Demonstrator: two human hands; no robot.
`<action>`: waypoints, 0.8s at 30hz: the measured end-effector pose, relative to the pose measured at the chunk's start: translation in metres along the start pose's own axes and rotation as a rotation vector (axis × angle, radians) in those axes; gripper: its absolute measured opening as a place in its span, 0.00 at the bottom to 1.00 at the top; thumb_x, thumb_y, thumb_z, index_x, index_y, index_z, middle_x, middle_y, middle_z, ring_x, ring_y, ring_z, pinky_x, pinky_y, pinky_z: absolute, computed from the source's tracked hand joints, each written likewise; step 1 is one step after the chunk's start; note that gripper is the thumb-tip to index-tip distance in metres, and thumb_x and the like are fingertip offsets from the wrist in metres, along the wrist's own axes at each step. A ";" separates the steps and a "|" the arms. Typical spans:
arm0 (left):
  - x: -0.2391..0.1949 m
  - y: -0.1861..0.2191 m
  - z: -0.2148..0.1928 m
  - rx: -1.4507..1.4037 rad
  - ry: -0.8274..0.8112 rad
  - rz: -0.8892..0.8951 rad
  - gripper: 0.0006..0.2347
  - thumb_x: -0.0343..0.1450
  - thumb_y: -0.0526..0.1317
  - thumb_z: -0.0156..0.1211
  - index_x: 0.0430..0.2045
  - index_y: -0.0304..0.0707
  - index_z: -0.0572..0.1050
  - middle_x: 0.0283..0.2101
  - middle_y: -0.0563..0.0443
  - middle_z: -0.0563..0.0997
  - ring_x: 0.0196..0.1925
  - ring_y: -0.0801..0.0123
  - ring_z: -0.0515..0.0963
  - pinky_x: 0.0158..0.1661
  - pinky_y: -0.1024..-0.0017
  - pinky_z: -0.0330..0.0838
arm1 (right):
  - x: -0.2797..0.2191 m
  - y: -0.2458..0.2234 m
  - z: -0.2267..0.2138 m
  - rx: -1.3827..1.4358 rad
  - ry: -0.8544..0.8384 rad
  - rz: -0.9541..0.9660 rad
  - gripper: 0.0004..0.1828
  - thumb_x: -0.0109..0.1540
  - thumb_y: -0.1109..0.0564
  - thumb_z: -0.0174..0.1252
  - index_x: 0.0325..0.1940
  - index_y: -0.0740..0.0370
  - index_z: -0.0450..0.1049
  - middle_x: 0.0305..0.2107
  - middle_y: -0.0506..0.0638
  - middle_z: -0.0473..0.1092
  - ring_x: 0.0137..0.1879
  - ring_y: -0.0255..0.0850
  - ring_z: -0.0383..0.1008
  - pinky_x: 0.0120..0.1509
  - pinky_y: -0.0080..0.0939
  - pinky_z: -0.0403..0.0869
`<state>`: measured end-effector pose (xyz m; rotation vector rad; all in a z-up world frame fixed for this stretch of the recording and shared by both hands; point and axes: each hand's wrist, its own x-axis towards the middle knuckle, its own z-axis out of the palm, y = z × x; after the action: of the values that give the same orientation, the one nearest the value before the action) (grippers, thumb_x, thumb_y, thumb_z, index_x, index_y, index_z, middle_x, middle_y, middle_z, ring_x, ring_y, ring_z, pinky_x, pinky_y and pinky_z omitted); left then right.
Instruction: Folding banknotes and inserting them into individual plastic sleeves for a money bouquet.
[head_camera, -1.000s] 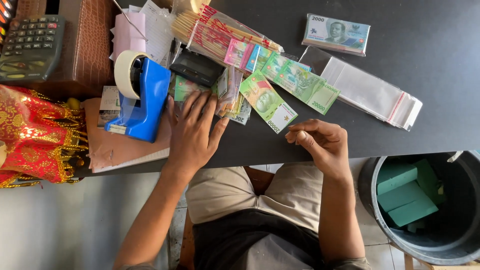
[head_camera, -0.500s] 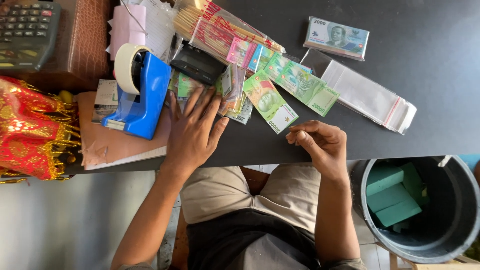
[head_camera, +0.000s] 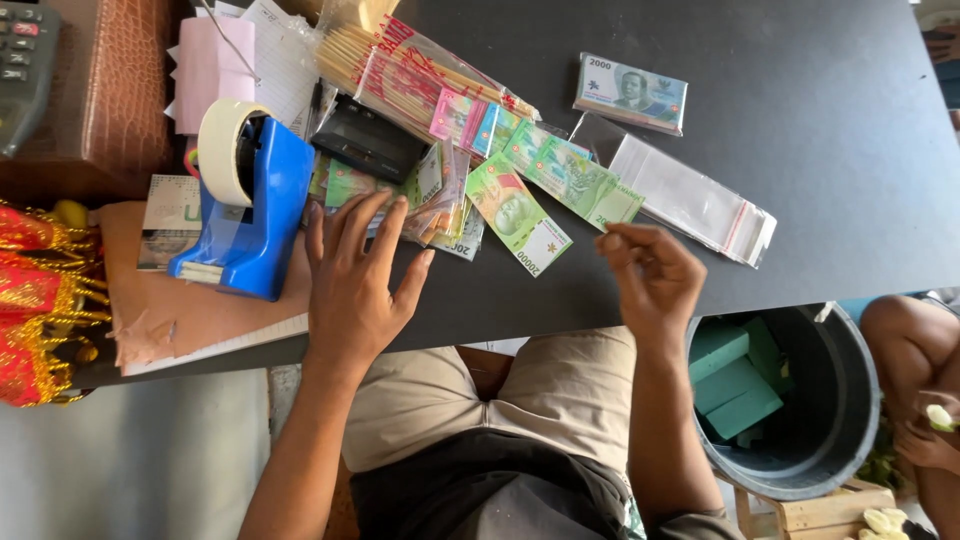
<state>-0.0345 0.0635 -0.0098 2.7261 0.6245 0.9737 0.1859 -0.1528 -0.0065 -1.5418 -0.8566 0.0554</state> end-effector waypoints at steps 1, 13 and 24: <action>0.000 -0.001 -0.002 -0.011 0.001 0.001 0.22 0.74 0.50 0.62 0.60 0.36 0.73 0.62 0.39 0.74 0.66 0.48 0.72 0.66 0.37 0.54 | 0.008 0.005 -0.012 -0.010 0.003 0.000 0.07 0.68 0.65 0.63 0.46 0.76 0.80 0.28 0.61 0.77 0.37 0.37 0.77 0.39 0.37 0.75; 0.003 0.008 -0.014 -0.071 0.015 -0.021 0.14 0.78 0.43 0.59 0.52 0.31 0.77 0.55 0.42 0.79 0.59 0.49 0.76 0.69 0.42 0.56 | 0.031 0.060 -0.173 -0.966 0.126 0.298 0.21 0.68 0.43 0.68 0.56 0.60 0.81 0.47 0.54 0.76 0.47 0.43 0.77 0.54 0.49 0.72; 0.003 0.008 -0.012 -0.049 -0.011 -0.034 0.14 0.78 0.43 0.59 0.53 0.30 0.77 0.55 0.42 0.79 0.60 0.48 0.75 0.68 0.38 0.57 | 0.043 0.046 -0.149 -0.754 -0.003 0.354 0.16 0.64 0.50 0.70 0.54 0.55 0.81 0.33 0.41 0.73 0.35 0.33 0.71 0.47 0.40 0.71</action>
<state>-0.0370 0.0583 0.0036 2.6670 0.6346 0.9521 0.3146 -0.2503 0.0005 -2.3917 -0.6188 -0.0126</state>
